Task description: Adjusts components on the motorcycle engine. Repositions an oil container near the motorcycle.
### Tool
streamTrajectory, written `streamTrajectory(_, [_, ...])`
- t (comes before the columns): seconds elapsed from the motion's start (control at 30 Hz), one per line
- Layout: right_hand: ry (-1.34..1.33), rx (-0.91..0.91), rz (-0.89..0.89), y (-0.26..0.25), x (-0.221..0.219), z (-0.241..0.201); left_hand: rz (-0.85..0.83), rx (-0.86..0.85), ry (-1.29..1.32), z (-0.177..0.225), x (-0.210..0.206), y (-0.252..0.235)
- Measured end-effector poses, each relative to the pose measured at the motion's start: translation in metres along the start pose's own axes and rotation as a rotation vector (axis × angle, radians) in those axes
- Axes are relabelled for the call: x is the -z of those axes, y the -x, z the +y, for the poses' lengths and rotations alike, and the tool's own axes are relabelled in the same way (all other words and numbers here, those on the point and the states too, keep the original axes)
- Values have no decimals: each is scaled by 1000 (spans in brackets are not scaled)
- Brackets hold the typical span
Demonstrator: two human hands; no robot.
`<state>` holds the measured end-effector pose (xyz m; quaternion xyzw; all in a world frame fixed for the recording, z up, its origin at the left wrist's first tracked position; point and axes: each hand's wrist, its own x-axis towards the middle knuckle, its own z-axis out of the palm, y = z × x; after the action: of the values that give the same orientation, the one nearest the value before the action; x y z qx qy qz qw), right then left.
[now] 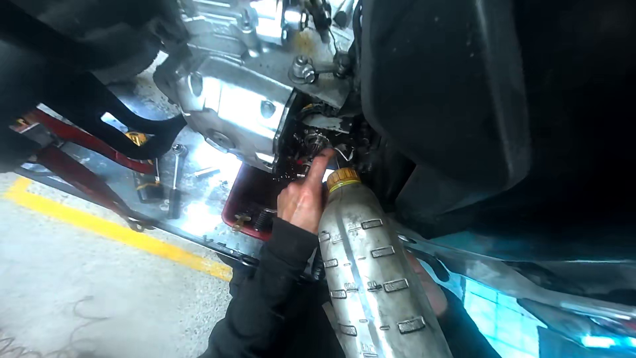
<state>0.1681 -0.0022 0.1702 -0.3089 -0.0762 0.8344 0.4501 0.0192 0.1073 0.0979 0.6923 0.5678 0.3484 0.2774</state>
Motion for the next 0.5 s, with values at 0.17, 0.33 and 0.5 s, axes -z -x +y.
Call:
streamTrajectory(0.17, [-70, -20, -109, 0, 5, 1, 93, -70, 19, -1, 3, -4])
streamTrajectory(0.33, [-72, 4, -130, 0, 5, 2, 90, -95, -8, -4, 7, -5])
streamTrajectory(0.5, [-45, 9, -126, 0, 5, 3, 37, -99, -46, -5, 9, -3])
